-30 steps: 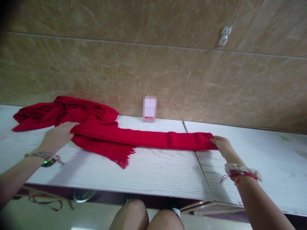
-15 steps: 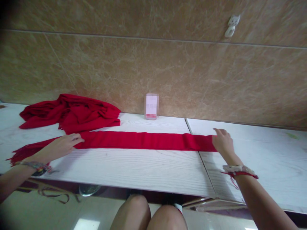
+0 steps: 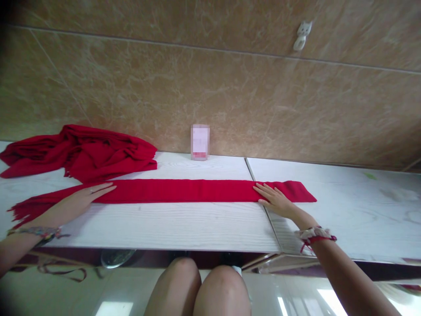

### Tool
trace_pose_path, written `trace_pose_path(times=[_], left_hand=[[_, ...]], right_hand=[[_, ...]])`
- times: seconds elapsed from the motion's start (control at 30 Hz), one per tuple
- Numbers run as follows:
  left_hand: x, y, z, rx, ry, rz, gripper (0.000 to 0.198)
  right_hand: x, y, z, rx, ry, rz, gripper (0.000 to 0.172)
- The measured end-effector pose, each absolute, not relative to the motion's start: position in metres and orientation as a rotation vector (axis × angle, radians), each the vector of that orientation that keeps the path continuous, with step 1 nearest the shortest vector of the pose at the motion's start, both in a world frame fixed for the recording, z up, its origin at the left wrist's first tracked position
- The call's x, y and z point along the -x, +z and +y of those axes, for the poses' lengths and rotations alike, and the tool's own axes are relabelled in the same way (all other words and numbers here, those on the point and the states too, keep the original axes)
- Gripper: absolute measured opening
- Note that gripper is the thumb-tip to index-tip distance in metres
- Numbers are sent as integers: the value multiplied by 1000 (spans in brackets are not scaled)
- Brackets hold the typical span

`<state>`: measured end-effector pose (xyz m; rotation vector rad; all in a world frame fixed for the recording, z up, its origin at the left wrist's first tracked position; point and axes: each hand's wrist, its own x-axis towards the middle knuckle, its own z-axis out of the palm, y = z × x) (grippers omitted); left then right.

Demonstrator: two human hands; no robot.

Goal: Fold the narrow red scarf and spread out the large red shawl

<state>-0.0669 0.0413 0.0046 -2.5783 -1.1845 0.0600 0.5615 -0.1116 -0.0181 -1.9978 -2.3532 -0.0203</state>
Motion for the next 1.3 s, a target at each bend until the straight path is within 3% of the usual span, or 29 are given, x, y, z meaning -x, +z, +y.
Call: trace_pose_path(times=[0.23, 0.43, 0.57, 0.67, 0.83, 1.03, 1.3], left_hand=[[37, 14, 38, 2476, 90, -1180, 50], [58, 30, 27, 2257, 60, -1550, 52], [75, 48, 19, 2138, -107, -1440, 46], [88, 54, 18, 2045, -149, -1347, 43], [110, 32, 20, 2303, 130, -1309, 49], [115, 23, 18, 2408, 28, -1401, 49], [94, 62, 22, 2020, -175, -1435, 37]], right_hand=[[-567, 2, -117, 2089, -45, -2273, 53], [-442, 7, -73, 1531, -69, -2537, 49], [-392, 0, -54, 1395, 10, -2620, 47], [-392, -7, -50, 1395, 18, -2630, 46], [-400, -9, -51, 1385, -2, -2630, 46], [-397, -10, -50, 1362, -21, -2605, 45], [-400, -15, -49, 1361, -87, -2550, 45]])
